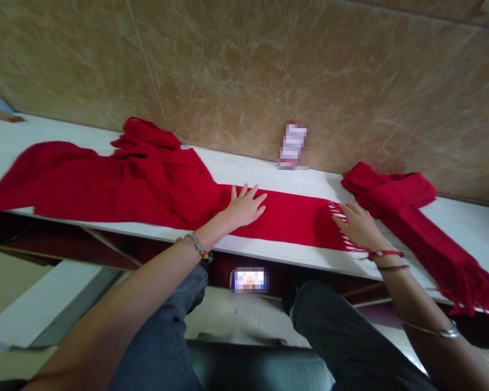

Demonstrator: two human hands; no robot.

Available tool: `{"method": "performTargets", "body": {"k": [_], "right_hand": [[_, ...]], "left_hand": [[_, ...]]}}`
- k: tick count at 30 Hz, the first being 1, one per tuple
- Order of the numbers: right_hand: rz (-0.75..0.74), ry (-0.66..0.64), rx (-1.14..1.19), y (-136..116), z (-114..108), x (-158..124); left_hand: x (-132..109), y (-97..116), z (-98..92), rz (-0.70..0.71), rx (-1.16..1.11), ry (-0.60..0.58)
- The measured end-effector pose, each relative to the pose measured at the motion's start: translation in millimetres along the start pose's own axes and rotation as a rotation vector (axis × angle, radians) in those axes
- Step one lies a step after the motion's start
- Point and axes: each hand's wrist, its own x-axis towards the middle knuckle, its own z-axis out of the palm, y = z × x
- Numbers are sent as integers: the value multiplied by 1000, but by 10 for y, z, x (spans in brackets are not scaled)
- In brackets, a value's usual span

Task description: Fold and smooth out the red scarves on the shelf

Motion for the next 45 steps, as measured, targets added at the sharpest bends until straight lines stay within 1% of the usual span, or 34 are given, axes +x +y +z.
{"method": "performTargets", "body": {"k": [2,5,7,9,10,12,16,19,21,23,25,26,28,30,31,33,36,38,40,45], "right_hand": [[-61,32,77,-243,-57,204],[-189,-19,183,-720,-45,471],[-230,-68,190,-975,23,554],[-250,-140,188,-1089,106,561],[-246,-169,183,-1085,143,547],[-204,-200,160,-975,196,507],[-65,-195,58,-561,237,438],[6,-199,8,-285,247,394],[54,-228,-4,-160,239,394],[102,-283,-10,-95,216,444],[133,-310,-10,-99,183,547],[137,-300,-2,-129,168,610],[111,-241,38,-243,151,723],[41,-176,107,-410,159,771],[-5,-156,141,-501,172,760],[-105,-140,184,-663,203,675],[-215,-152,191,-780,226,492],[-226,-158,174,-748,222,407],[-202,-160,144,-644,219,366],[-125,-147,42,-245,250,301]], "left_hand": [[66,94,-56,20,-24,16],[160,218,-31,19,-54,18],[201,255,38,0,-57,-34],[222,258,104,-24,-55,-101],[228,252,126,-32,-53,-122],[237,236,149,-36,-46,-133],[250,216,161,-32,-48,-131],[248,216,172,-23,-56,-128],[247,221,165,-19,-53,-131],[260,229,132,-21,-44,-155],[295,238,79,-32,-24,-185],[321,242,51,-37,-10,-192],[384,243,16,-50,13,-180],[449,229,21,-62,11,-137],[476,216,38,-64,1,-130],[514,183,88,-59,-27,-156],[528,150,146,-34,-48,-218],[521,153,150,-26,-47,-219],[511,171,132,-23,-41,-228],[496,203,86,-16,-32,-245]]}}
